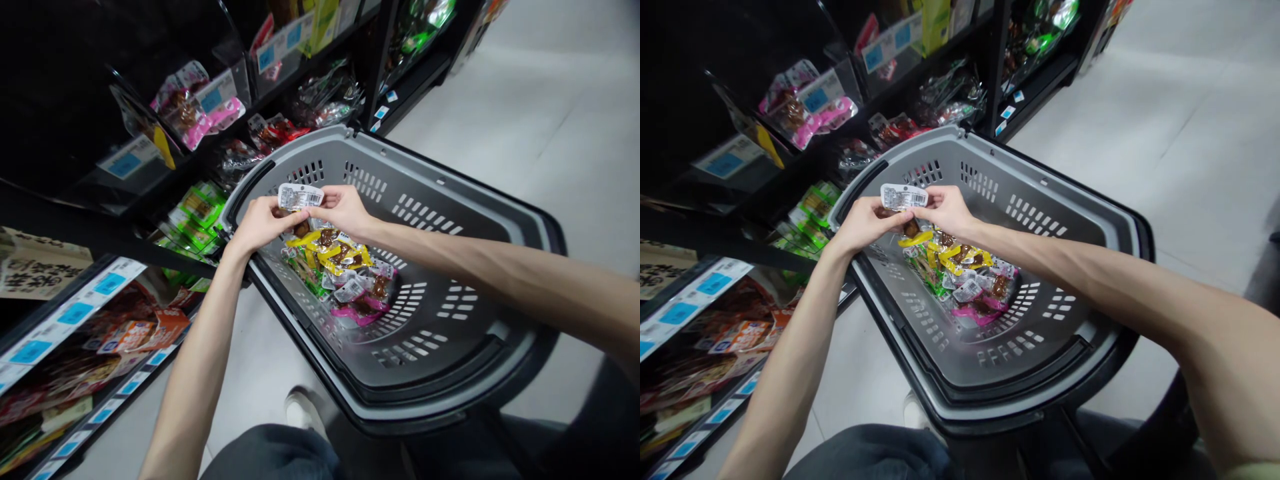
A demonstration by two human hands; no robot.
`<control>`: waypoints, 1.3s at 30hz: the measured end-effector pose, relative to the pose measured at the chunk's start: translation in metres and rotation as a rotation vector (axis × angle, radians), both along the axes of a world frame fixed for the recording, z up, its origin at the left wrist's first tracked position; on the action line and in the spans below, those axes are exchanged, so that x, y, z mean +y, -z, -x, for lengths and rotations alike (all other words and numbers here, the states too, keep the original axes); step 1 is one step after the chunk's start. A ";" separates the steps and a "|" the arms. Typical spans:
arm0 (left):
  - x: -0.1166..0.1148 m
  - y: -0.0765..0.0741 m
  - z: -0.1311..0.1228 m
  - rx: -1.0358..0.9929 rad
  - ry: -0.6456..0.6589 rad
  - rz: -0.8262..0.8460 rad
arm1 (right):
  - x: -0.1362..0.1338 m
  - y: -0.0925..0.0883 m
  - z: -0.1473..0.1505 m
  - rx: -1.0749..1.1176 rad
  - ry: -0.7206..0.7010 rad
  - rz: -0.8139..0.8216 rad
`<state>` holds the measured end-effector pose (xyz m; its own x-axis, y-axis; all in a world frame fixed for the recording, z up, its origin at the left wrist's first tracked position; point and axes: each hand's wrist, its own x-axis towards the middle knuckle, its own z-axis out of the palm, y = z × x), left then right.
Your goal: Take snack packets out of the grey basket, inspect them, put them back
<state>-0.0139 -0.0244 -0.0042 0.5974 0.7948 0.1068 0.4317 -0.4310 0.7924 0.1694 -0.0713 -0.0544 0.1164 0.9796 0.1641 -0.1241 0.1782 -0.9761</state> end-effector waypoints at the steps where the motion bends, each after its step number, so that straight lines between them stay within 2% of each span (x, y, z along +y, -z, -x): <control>1: 0.000 0.000 0.000 0.003 -0.002 -0.002 | 0.000 0.000 0.000 -0.004 -0.001 0.001; 21: 0.002 -0.001 -0.002 0.032 0.029 0.015 | -0.002 -0.004 -0.003 -0.033 -0.009 0.016; 29: 0.000 -0.003 0.000 0.168 0.115 0.050 | -0.007 -0.017 -0.035 -0.049 -0.156 0.139; 33: 0.002 -0.001 0.000 0.143 0.107 0.093 | -0.009 -0.020 -0.051 -0.092 -0.232 0.181; 39: 0.002 0.000 -0.003 0.052 0.103 0.069 | -0.007 -0.020 -0.052 -0.079 -0.160 0.197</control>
